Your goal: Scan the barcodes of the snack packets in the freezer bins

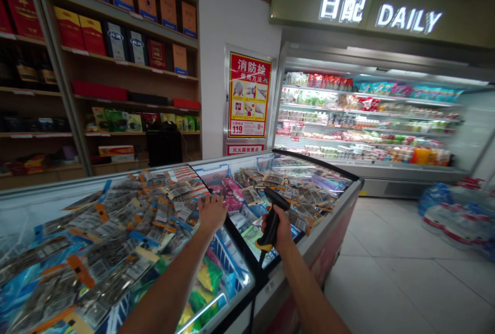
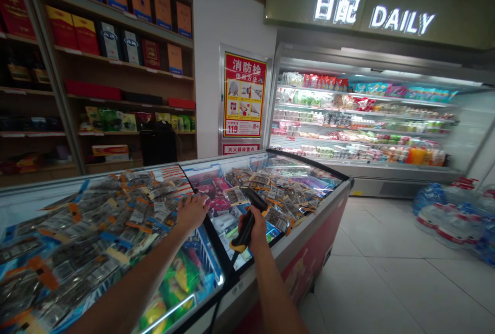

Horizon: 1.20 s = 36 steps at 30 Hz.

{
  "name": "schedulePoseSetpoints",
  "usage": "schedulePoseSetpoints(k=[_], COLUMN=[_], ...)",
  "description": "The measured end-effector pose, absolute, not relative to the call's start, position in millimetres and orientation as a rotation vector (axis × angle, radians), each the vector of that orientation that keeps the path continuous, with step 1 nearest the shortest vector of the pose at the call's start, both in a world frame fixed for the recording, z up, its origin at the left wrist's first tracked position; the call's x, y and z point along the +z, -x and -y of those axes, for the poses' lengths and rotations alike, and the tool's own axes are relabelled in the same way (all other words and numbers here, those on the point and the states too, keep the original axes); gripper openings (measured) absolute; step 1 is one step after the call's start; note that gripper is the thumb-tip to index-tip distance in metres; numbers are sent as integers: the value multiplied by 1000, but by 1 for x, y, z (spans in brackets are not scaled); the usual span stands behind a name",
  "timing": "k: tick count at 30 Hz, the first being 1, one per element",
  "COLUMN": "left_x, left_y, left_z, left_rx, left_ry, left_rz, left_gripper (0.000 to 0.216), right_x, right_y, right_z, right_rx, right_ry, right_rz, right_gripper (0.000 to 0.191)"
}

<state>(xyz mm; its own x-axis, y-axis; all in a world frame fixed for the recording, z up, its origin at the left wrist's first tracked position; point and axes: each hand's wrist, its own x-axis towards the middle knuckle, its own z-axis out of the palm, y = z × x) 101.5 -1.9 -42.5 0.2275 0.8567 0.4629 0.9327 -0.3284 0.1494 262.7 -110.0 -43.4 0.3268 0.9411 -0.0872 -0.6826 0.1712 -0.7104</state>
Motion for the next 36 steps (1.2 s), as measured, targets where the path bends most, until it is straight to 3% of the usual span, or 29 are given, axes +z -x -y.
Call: schedulePoseSetpoints(k=[9, 14, 20, 27, 31, 36], left_x=[-34, -31, -44, -59, -60, -64], left_y=[-62, -113, -187, -202, -188, -171], left_z=[-16, -9, -18, -32, -42, -54], left_rx=[-675, -873, -923, -1124, -1405, -1937], left_ry=[2043, 2218, 2507, 2622, 2690, 2523], left_rz=[2000, 1808, 2060, 1902, 1833, 2092], left_gripper=[34, 33, 51, 51, 58, 56], right_x=[-44, -42, -43, -44, -43, -42], right_y=[-265, -263, -263, -263, -262, -260], right_z=[110, 112, 111, 108, 110, 115], right_rx=[1180, 1161, 1153, 1189, 1251, 1329], right_ry=[734, 727, 745, 758, 750, 759], right_rz=[396, 388, 388, 392, 438, 443], right_gripper=[27, 26, 25, 25, 27, 26])
